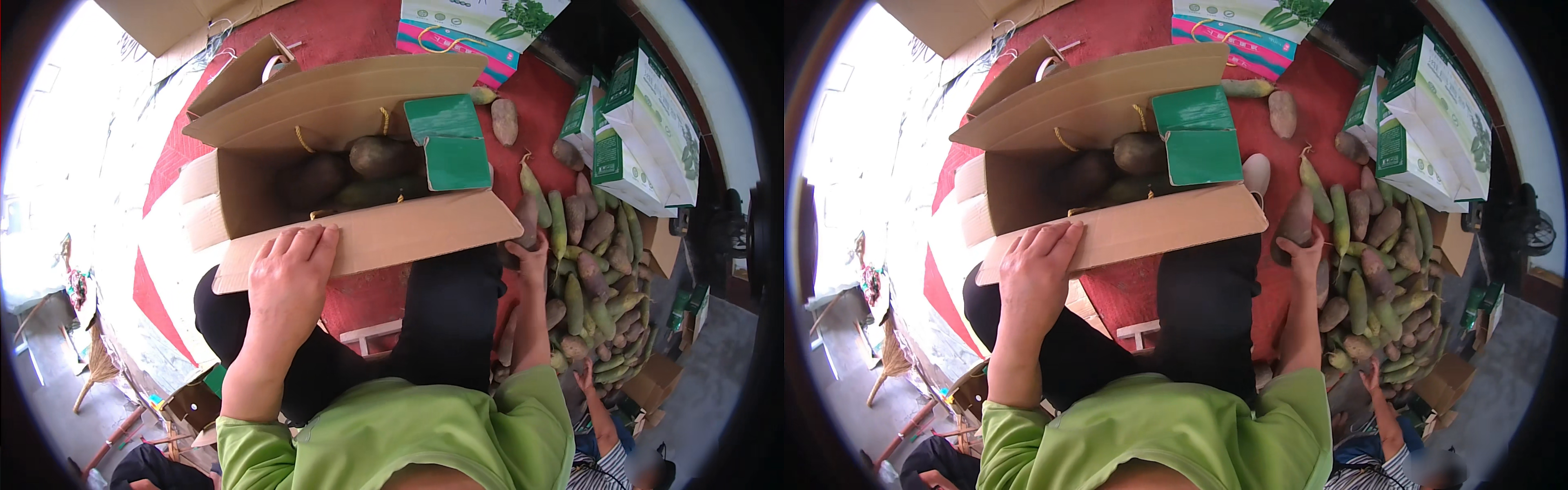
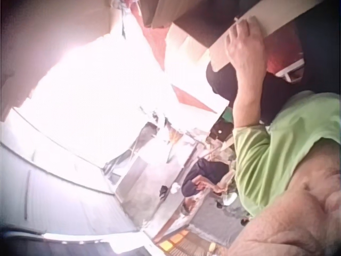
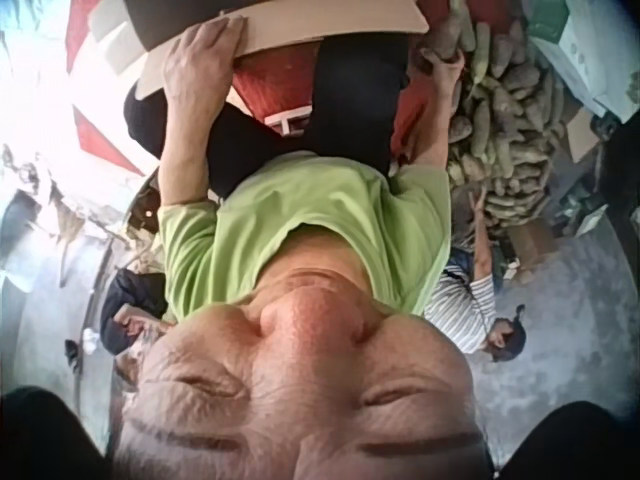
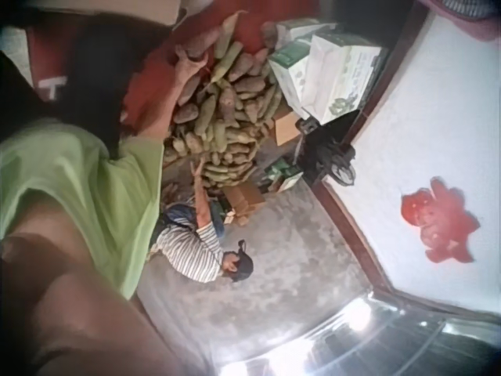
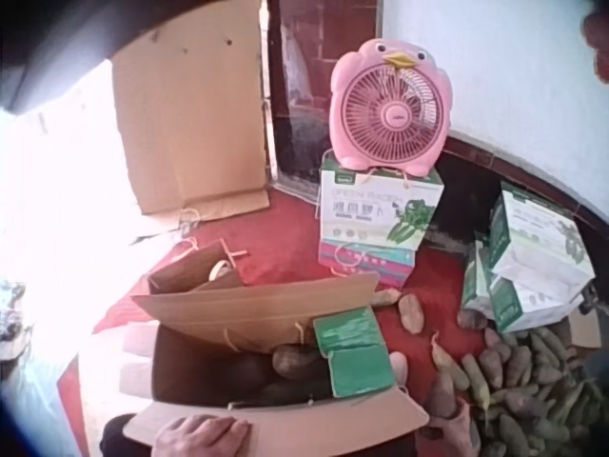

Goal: Sorting and packing yams or similar root vegetables into cardboard boxes and weighing them.

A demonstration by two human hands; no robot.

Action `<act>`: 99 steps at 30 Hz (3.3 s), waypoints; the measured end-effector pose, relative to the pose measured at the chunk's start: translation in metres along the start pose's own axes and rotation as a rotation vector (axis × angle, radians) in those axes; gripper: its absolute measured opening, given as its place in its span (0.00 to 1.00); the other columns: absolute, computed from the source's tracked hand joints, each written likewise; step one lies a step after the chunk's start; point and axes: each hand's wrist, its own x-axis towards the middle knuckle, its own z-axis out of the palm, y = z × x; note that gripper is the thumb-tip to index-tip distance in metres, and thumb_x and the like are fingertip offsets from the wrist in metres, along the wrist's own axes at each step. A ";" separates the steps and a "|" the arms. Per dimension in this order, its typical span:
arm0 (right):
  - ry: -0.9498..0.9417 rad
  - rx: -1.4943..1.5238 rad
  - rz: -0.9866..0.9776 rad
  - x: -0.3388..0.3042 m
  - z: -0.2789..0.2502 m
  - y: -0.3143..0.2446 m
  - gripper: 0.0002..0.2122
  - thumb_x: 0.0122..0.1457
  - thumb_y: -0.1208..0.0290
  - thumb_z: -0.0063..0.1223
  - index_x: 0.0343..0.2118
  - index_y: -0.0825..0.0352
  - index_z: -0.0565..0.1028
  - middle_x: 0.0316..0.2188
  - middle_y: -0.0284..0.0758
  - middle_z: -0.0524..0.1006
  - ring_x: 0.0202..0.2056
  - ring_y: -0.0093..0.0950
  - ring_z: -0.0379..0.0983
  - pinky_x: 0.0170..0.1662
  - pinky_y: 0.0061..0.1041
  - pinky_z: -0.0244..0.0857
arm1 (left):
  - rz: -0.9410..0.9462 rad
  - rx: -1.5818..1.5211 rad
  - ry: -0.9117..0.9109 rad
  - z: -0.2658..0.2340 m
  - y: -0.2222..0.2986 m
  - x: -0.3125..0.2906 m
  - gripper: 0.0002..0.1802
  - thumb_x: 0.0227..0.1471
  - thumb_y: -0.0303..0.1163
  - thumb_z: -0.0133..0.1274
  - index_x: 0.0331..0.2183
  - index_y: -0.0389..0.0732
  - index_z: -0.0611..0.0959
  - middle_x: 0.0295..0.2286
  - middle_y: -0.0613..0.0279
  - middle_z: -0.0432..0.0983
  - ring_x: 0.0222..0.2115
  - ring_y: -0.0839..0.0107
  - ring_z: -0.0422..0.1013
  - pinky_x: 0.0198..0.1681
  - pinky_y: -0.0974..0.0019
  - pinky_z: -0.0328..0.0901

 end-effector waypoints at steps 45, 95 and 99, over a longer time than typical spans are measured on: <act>-0.766 -0.268 -0.781 -0.099 0.056 -0.288 0.19 0.53 0.69 0.57 0.49 0.67 0.72 0.36 0.34 0.78 0.38 0.20 0.74 0.40 0.20 0.67 | 0.005 -0.093 0.029 0.001 -0.007 -0.004 0.17 0.46 0.23 0.48 0.40 0.44 0.82 0.36 0.61 0.77 0.39 0.60 0.73 0.42 0.61 0.67; -0.221 -1.526 0.336 -0.226 -0.278 0.243 0.13 0.53 0.67 0.54 0.42 0.59 0.71 0.43 0.37 0.74 0.50 0.36 0.68 0.49 0.40 0.65 | 0.003 -0.146 0.103 0.008 0.004 -0.005 0.17 0.44 0.18 0.51 0.39 0.40 0.83 0.36 0.57 0.78 0.39 0.58 0.73 0.44 0.60 0.66; -0.135 -1.412 0.305 -0.236 -0.285 0.194 0.26 0.38 0.69 0.69 0.43 0.60 0.70 0.43 0.39 0.74 0.48 0.39 0.69 0.48 0.39 0.66 | -0.030 -0.129 0.084 0.007 0.004 -0.006 0.17 0.44 0.20 0.52 0.39 0.40 0.83 0.36 0.58 0.77 0.39 0.59 0.73 0.45 0.60 0.66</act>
